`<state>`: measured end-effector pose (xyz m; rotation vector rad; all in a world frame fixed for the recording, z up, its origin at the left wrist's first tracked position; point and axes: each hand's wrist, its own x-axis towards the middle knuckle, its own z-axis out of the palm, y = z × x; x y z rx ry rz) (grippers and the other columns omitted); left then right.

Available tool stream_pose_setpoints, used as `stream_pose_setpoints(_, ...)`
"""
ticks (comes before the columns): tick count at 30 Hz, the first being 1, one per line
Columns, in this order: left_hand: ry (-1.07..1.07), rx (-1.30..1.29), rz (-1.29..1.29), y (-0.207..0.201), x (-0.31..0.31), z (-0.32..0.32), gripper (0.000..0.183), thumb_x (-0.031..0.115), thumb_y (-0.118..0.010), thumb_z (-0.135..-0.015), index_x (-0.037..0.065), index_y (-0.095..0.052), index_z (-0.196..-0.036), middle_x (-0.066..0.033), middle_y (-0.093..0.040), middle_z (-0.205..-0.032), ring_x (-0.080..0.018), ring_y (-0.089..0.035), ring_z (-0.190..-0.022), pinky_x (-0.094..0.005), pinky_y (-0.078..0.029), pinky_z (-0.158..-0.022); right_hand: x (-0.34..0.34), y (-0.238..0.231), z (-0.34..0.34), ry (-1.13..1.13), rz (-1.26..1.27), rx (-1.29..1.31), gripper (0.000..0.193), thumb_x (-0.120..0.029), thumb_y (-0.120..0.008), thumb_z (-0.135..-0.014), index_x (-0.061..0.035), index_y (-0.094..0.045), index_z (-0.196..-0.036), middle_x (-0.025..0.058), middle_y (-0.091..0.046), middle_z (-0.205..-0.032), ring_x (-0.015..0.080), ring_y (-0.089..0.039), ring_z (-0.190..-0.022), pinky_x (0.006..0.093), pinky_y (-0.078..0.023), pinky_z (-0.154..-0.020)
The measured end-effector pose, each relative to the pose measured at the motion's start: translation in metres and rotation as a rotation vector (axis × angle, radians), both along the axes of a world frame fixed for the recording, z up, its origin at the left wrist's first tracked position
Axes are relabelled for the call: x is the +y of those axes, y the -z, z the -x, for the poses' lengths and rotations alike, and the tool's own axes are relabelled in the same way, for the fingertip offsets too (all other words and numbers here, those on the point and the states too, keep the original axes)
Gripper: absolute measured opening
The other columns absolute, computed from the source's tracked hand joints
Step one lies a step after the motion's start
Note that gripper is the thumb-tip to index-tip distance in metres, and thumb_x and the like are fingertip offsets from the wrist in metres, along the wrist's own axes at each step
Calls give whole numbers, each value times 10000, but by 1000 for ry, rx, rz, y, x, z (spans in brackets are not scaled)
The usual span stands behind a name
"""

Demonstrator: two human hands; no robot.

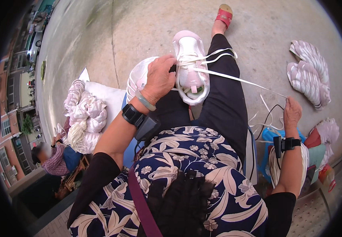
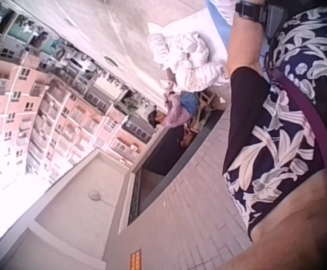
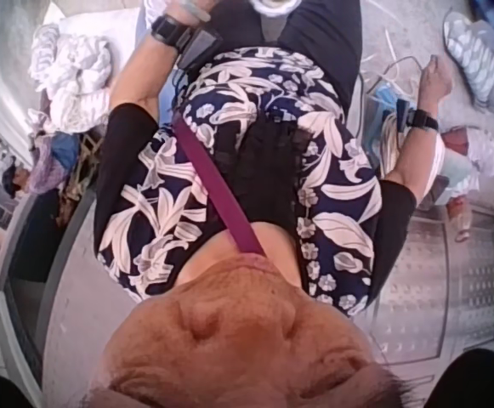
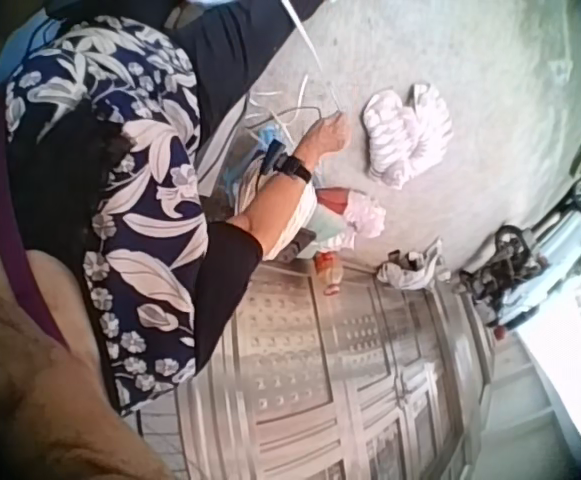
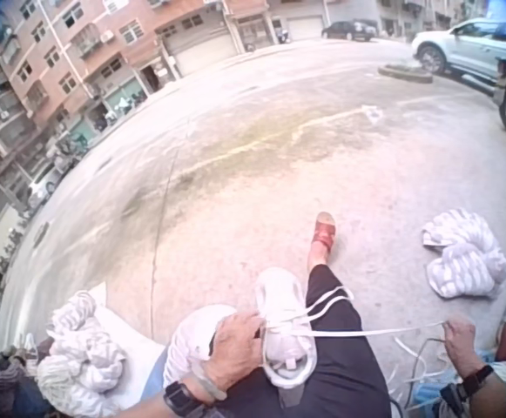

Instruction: The recorder is lacing a white sneaker while sitting in an outdoor workspace.

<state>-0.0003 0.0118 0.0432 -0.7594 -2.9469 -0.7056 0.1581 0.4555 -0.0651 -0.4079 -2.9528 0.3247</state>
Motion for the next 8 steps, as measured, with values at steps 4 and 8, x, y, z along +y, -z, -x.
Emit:
stream_pose_setpoints(4,-79,-52,-46,9,-12,-6,225,22,-552,-650,30,-567,-874,-123,-583,-944,-313,-526,-891,-391,-401,-801,-22,-1,11,-26,-32,-365,169,-202,-570,-772,-66,-610,-865,137,-610,-812,320,-571,-786,402,-429,-714)
stream_pose_setpoints(8,-46,15,-128,10,-9,-8,215,39,-570,-664,45,-573,-880,-131,-590,-928,-317,-536,-874,-393,-410,-803,-76,-15,51,-258,225,-56,329,-257,-596,-720,-85,-601,-1000,117,-607,-1011,263,-552,-986,375,-403,-850)
